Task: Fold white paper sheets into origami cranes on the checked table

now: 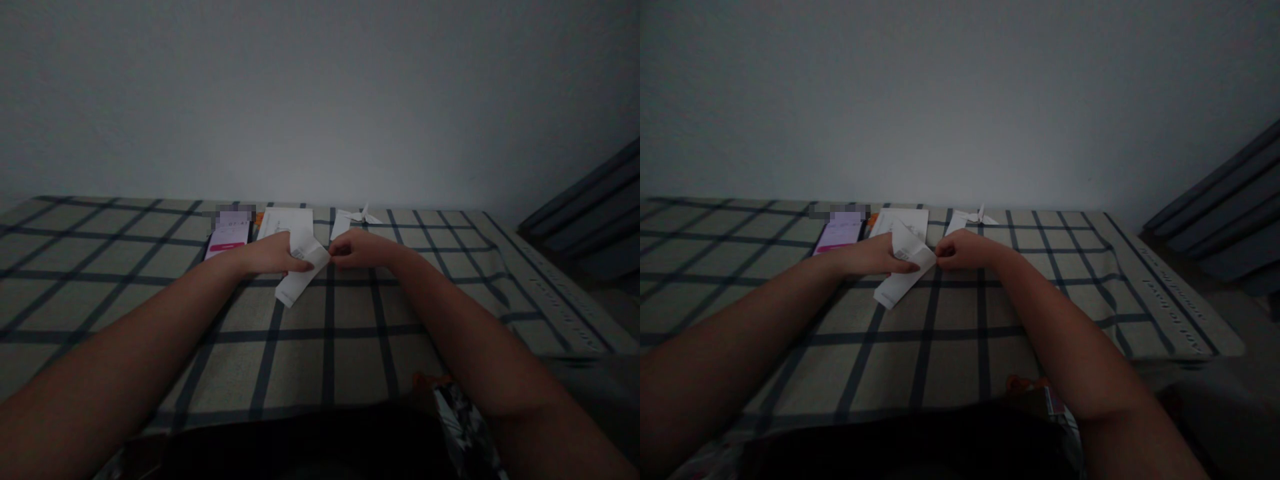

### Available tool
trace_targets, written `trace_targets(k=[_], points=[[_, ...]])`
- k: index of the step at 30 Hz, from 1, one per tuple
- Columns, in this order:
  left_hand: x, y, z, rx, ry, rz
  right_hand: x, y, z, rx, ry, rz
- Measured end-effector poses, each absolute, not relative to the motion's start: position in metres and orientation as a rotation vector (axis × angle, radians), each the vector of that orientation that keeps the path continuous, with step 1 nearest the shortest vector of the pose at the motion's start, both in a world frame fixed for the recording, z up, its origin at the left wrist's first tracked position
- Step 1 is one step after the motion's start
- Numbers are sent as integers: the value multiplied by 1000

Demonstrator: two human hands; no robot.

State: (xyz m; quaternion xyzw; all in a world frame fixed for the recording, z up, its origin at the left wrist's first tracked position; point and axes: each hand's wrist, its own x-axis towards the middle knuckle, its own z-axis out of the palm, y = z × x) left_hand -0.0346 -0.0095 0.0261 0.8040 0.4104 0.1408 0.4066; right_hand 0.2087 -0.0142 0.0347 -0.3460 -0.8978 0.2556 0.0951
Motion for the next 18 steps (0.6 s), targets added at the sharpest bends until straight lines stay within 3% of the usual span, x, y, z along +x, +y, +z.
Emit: trace_targets(k=[13, 18], points=[[-37, -5, 23, 2024, 1038, 311, 210, -16, 35, -1081, -2527, 1004], [-36, -7, 26, 1979, 994, 272, 202, -19, 34, -1069, -2583, 837]])
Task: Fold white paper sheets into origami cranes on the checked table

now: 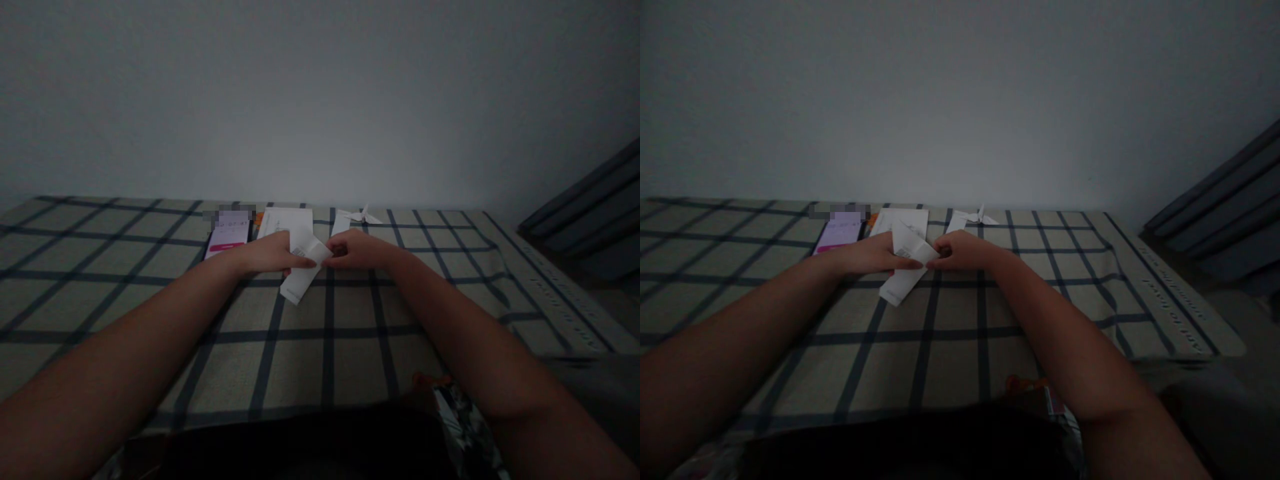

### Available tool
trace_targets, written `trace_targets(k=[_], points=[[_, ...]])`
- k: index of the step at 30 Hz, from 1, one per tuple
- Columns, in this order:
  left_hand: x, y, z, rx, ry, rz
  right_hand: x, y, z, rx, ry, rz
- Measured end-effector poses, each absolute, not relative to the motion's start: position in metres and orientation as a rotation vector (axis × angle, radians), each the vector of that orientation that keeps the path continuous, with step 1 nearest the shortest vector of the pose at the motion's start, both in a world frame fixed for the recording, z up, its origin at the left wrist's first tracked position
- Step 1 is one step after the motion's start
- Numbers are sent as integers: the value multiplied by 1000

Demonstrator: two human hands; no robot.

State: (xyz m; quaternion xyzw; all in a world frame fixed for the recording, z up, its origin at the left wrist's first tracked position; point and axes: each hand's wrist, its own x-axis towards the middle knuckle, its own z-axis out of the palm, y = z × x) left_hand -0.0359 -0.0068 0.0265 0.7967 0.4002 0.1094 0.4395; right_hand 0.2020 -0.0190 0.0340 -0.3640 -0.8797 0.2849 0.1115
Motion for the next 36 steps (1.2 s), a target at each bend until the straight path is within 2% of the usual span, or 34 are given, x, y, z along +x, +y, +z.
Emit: trace_targets(k=[12, 25, 31, 36], points=[[-36, -6, 26, 1960, 1010, 301, 204, -14, 26, -1088, -2561, 749], [-36, -6, 24, 1911, 1037, 371, 214, -11, 32, -1148, -2459, 949], [-24, -18, 29, 1679, 1073, 738, 211, -11, 29, -1036, -2105, 1065], [-16, -21, 28, 1566, 1083, 1026, 200, -16, 27, -952, -2094, 1073]])
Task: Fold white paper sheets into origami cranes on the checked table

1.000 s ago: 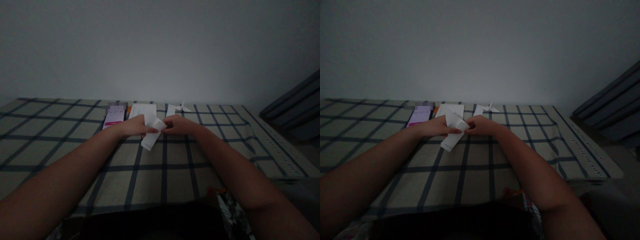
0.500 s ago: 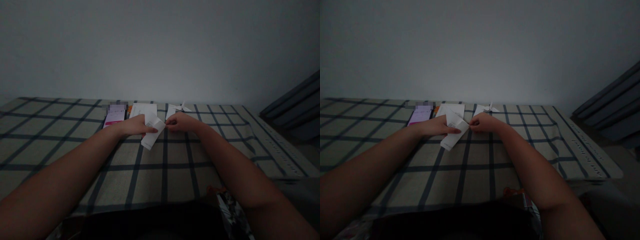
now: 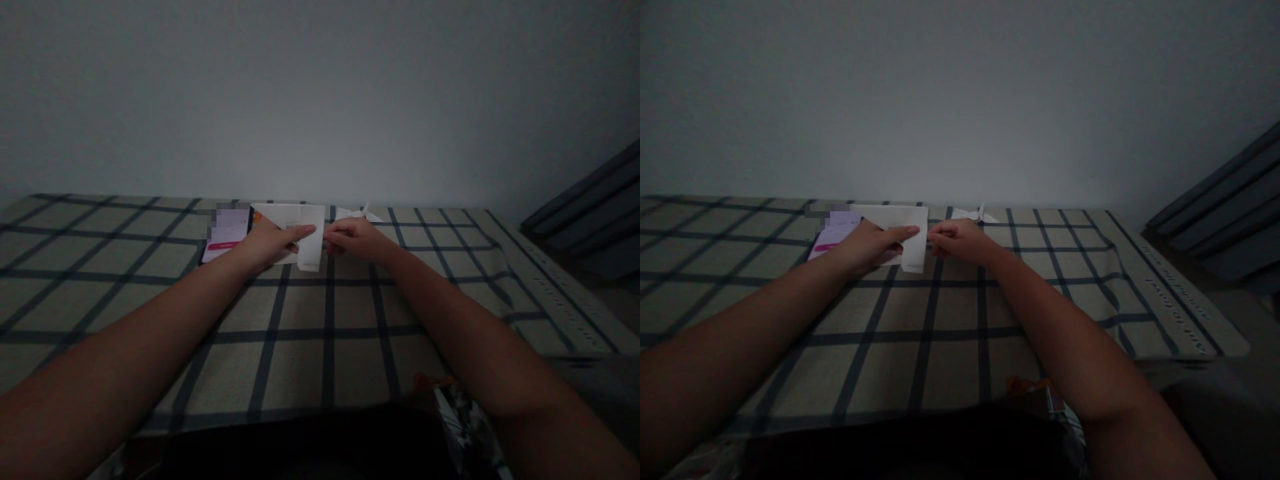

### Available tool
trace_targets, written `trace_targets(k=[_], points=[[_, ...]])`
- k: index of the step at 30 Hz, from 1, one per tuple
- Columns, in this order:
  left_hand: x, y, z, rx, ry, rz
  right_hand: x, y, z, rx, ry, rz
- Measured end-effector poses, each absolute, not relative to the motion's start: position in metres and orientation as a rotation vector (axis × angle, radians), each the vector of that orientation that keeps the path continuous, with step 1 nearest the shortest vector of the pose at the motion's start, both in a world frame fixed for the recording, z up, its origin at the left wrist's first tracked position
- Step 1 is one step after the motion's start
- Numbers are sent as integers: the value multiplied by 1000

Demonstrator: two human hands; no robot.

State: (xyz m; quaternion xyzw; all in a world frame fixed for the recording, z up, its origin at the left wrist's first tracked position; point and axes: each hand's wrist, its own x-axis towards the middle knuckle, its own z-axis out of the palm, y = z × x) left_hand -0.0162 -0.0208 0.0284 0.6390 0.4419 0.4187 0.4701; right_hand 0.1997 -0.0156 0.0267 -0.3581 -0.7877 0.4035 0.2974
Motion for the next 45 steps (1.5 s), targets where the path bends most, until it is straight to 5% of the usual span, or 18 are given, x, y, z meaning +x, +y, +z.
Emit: trace_targets(k=[12, 45], points=[[-14, -15, 15, 1567, 969, 1033, 191, -18, 24, -1003, -1922, 919], [-3, -27, 19, 1582, 1166, 1313, 172, -15, 13, -944, -1253, 1542]])
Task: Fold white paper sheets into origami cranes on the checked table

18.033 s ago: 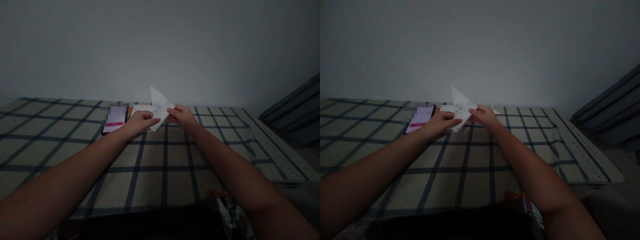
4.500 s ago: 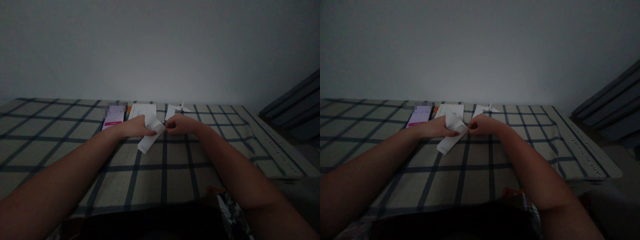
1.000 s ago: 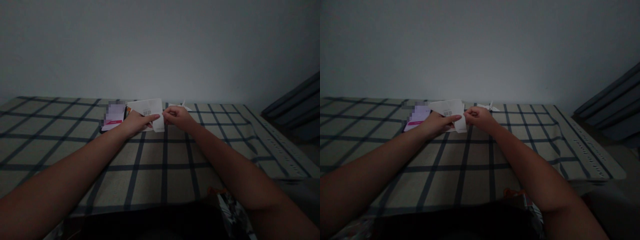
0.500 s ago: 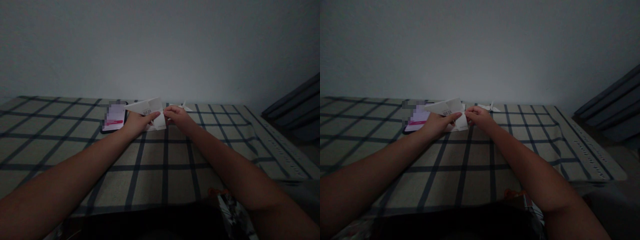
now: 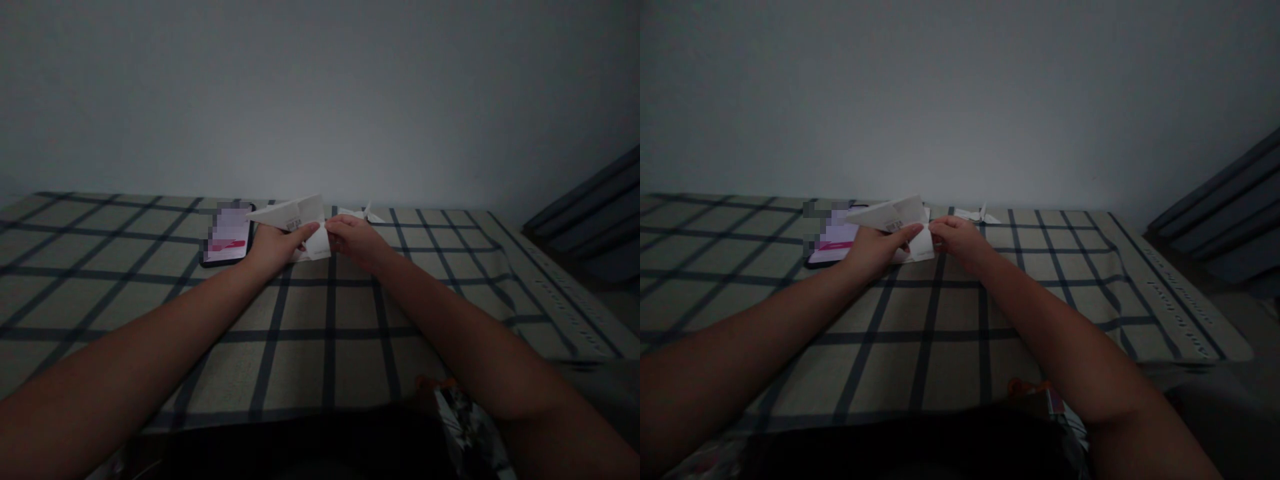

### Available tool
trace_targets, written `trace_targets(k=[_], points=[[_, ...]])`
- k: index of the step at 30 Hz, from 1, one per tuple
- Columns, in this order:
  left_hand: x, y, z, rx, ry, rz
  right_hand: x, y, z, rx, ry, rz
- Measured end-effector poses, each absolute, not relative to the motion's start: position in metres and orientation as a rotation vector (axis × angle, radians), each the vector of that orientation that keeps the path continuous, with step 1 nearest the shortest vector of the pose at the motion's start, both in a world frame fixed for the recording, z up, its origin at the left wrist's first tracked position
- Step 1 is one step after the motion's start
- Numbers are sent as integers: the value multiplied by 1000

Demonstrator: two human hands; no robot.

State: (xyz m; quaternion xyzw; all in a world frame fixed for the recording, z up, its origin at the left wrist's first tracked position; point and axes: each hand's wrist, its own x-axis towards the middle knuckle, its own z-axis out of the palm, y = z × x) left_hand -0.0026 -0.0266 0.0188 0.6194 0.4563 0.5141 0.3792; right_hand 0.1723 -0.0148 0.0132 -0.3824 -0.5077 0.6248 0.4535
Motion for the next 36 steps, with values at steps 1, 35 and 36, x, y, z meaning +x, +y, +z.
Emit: trace_targets(k=[1, 35, 36], points=[[-2, -27, 19, 1583, 1166, 1320, 172, -16, 14, -950, -1249, 1537], [-5, -15, 7, 1464, 1002, 1227, 174, -19, 12, -923, -1495, 1233], [-5, -16, 7, 1465, 1006, 1231, 173, -20, 12, -932, -1487, 1238]])
